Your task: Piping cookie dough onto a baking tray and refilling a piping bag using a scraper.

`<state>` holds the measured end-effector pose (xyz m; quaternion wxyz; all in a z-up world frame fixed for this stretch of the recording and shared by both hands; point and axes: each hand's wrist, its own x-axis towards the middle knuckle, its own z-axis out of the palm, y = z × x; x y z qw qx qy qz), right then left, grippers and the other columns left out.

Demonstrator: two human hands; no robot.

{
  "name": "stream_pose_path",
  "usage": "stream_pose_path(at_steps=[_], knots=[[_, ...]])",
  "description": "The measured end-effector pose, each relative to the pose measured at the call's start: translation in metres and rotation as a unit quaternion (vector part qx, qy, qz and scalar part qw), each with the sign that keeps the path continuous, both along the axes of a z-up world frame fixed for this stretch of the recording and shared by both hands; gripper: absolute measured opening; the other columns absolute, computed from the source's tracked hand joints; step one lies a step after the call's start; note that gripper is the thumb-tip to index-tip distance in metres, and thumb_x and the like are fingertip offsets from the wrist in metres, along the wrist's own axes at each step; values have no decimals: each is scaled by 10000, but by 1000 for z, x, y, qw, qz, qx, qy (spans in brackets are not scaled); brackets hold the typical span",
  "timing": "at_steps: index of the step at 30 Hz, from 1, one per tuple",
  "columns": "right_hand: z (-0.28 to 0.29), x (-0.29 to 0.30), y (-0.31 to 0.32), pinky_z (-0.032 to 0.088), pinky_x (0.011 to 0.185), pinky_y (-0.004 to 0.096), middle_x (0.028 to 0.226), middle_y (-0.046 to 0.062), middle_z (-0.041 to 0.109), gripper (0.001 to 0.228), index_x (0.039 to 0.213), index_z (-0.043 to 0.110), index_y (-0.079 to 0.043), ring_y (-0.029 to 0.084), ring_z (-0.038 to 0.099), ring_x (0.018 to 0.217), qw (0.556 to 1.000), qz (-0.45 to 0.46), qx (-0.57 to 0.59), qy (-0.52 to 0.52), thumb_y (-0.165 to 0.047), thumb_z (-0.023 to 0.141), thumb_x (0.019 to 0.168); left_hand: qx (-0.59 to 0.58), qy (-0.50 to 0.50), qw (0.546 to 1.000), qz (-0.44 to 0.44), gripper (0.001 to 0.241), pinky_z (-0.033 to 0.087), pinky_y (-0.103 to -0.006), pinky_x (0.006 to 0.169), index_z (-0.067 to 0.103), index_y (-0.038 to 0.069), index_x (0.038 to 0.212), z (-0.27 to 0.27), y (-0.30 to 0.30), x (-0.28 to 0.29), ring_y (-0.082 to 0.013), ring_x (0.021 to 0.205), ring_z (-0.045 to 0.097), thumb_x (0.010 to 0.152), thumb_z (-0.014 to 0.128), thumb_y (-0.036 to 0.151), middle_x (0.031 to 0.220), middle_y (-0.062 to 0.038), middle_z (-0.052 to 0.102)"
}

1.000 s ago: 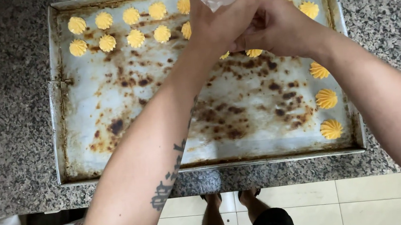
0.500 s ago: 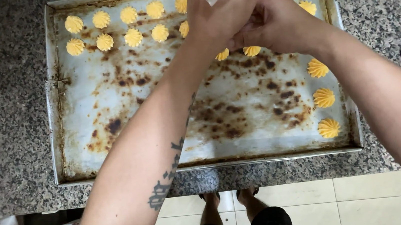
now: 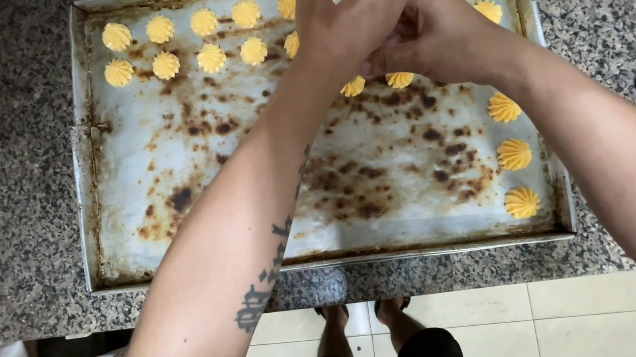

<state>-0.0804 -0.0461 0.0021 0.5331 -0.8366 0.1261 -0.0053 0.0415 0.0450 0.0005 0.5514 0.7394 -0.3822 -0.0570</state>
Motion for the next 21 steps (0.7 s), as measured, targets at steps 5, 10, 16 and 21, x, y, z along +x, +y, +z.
stream_pose_path(at_steps=[5,10,16,21], knots=[[5,0,0,591,846,276,1028,19,755,267,1120,675,-18,94,704,951,1000,3,22,-2,-93,799,896,2,17,1000,1,345,605,-337,559,752,79,836,1,0,-1,-137,574,757,863,714,421,673,11,774],[42,2,0,595,898,276,1065,28,745,299,1189,652,-21,102,706,986,998,13,29,-53,-70,767,918,-115,98,972,-180,249,569,-315,679,678,10,1044,57,64,4,-133,798,677,1028,607,248,885,-23,695],[105,20,39,556,930,228,1097,-22,701,346,1178,630,-49,51,657,1019,991,46,44,-117,-47,744,851,-89,154,933,-312,271,527,-276,582,724,42,882,81,56,31,-70,677,644,1030,547,183,761,29,691],[34,32,34,581,819,276,963,12,678,330,1037,539,16,77,669,938,996,27,40,-81,-29,831,888,-141,99,978,-114,262,536,-289,574,727,27,918,64,65,24,-93,640,647,1022,680,263,733,-4,703]])
